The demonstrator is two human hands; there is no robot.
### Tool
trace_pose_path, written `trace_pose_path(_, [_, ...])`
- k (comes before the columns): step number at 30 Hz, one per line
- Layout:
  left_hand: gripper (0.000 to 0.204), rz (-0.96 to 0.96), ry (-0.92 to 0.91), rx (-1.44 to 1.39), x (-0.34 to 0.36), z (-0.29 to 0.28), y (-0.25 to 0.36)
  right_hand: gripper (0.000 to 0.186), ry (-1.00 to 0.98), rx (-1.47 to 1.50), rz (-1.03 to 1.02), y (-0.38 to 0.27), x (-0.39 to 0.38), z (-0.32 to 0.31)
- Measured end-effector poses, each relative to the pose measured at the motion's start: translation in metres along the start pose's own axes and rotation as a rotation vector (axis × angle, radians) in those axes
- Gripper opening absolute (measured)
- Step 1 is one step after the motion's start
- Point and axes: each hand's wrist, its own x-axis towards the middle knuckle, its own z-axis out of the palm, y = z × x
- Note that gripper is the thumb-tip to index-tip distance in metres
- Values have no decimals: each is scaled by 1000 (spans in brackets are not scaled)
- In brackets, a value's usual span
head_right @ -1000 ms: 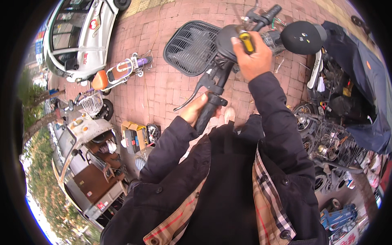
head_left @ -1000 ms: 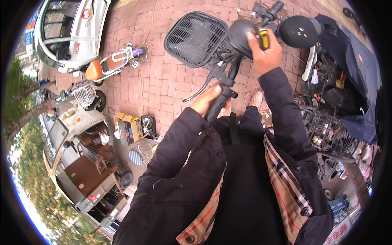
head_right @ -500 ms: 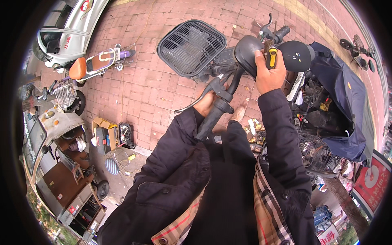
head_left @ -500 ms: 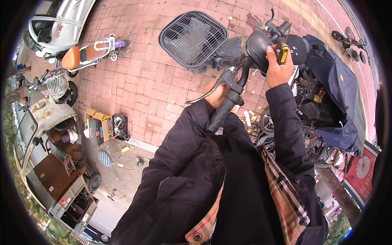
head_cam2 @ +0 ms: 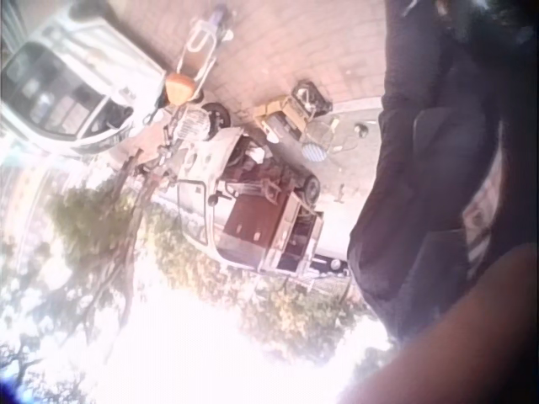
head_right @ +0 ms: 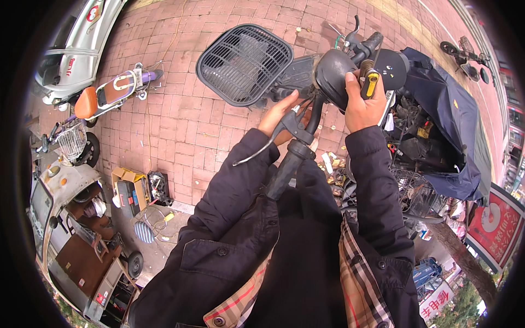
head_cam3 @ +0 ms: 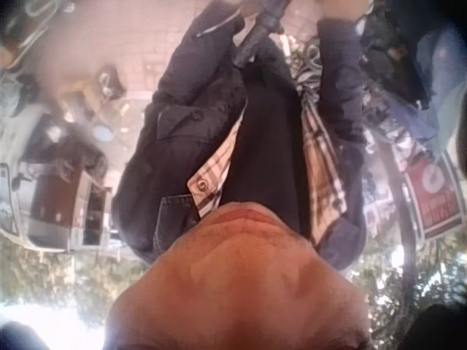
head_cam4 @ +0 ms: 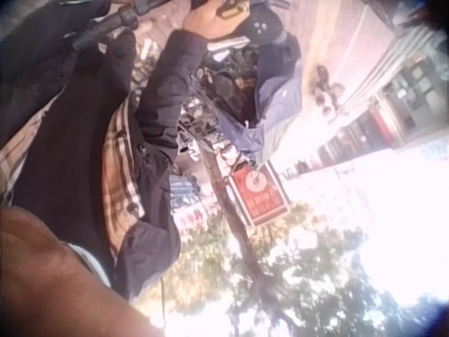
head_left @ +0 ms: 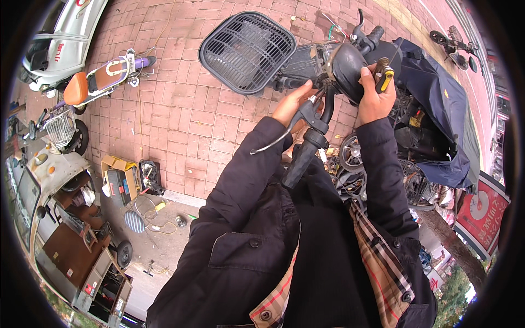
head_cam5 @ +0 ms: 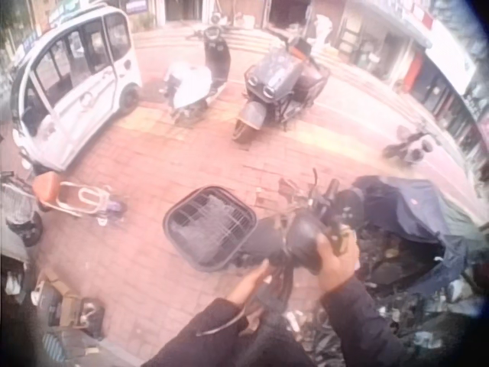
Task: The person uses a multi-tool and a screwdriver to adjust the handlebar and brake components of a parked electric scooter. They repeatedly tighten and loosen fasteners on the left and right handlebar areas while occasionally retrieving tools from a nearby cabinet.
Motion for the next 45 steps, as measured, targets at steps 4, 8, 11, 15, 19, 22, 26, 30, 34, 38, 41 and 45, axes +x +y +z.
trace_pose_path(4, [40, -60, -8, 138, 28, -2, 8, 15, -15, -26, -29, 1, 1, -1])
trace_pose_path(8, [24, -45, -41, 235, 38, -3, 12, 14, 4, -43, -39, 0, 0, 0])
trace_pose_path(11, [27, 24, 49, 321, 36, -1, 11, 13, -9, -47, -35, -2, 1, 1])
trace_pose_path(15, [25, 97, 68, 306, 33, -1, 10, 13, -29, -46, -44, -1, 2, -1])
trace_pose_path(19, [24, 48, -24, 208, 34, -7, 9, 14, -18, -87, -64, 1, 2, -2])
trace_pose_path(22, [32, 110, 45, 115, 19, -17, 6, 19, -39, -27, -1, -4, 3, -1])
trace_pose_path(26, [57, 216, 128, 280, -49, -37, 32, 25, -152, 139, 83, -16, 1, -13])
trace_pose_path(30, [59, 372, 430, 363, -149, -31, 80, 27, -258, 268, 283, -19, -34, -69])
trace_pose_path(34, [51, 601, 561, 587, -214, 42, 90, 29, -306, 360, 556, 11, -63, -129])
trace_pose_path(38, [44, 690, 642, 873, -181, 144, 59, 47, -321, 397, 720, 48, -60, -174])
trace_pose_path(41, [39, 660, 590, 1108, -107, 198, 32, 60, -369, 490, 671, 67, -54, -198])
trace_pose_path(45, [40, 556, 511, 1587, 6, 238, 24, 58, -468, 587, 637, 94, -36, -218])
